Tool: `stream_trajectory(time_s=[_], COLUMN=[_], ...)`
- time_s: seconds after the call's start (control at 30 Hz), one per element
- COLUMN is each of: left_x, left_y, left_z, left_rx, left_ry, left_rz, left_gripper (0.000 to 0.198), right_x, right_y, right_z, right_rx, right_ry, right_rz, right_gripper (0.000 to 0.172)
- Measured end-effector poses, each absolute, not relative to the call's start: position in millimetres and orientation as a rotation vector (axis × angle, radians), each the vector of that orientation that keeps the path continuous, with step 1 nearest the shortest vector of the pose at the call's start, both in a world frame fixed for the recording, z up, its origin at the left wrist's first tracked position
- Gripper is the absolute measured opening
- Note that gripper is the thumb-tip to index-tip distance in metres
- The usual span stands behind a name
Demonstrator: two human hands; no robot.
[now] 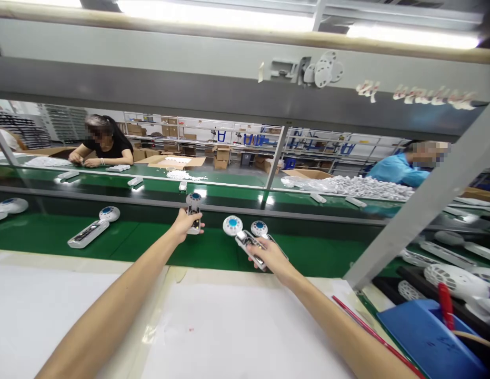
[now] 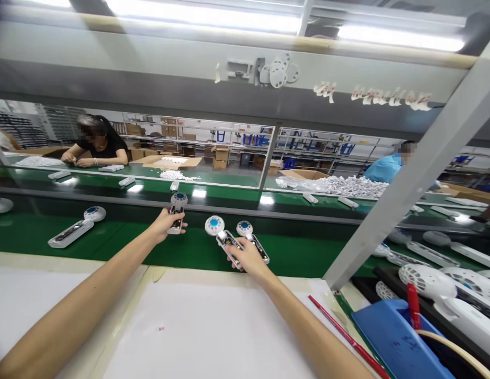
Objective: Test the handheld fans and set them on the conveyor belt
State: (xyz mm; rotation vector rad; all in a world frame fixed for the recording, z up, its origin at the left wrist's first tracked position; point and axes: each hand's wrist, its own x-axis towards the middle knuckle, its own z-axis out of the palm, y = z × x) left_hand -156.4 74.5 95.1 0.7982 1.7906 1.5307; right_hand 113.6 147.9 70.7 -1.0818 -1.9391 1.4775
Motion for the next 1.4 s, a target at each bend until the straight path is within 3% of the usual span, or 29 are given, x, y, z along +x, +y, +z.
stream_trajectory(time_s=[0.1,0.23,0.4,0.63,0.77,1.17,1.4], left_x=[-130.1,-93.9,-61.8,-44.6,-40.7,-33.3,-34.3], left_y=[62.2,32.1,2.0,-7.7,-7.7,-7.0,-4.8], left_z=[128.7,171.3,195.3,192.4,188.4,183.8,177.4], left_rx=[0.836,0.91,1.013,1.258,1.306,1.337,1.362], left_ry=[1.503,1.125,1.028,0.863,0.819,0.759,0.698], left_rz=[1.718,1.755,1.677,1.642,1.652,1.624,1.6], left_gripper=[0.047,0.038,0.053,0.06,0.065,0.065,0.063], right_x=[114.0,119.8,127.3,136.2,138.9,141.9,142.3], right_y=[138.1,120.7,99.0,74.0,67.6,65.3,63.1], right_z=[92.4,120.0,142.2,155.8,159.1,160.4,157.6], right_rx=[-0.861,-0.737,-0.598,-0.534,-0.495,-0.418,-0.39], right_ry=[-1.547,-1.366,-1.325,-1.34,-1.406,-1.504,-1.564], right_rz=[1.619,1.513,1.462,1.524,1.541,1.592,1.558], right_gripper=[0.036,0.047,0.052,0.054,0.065,0.064,0.076])
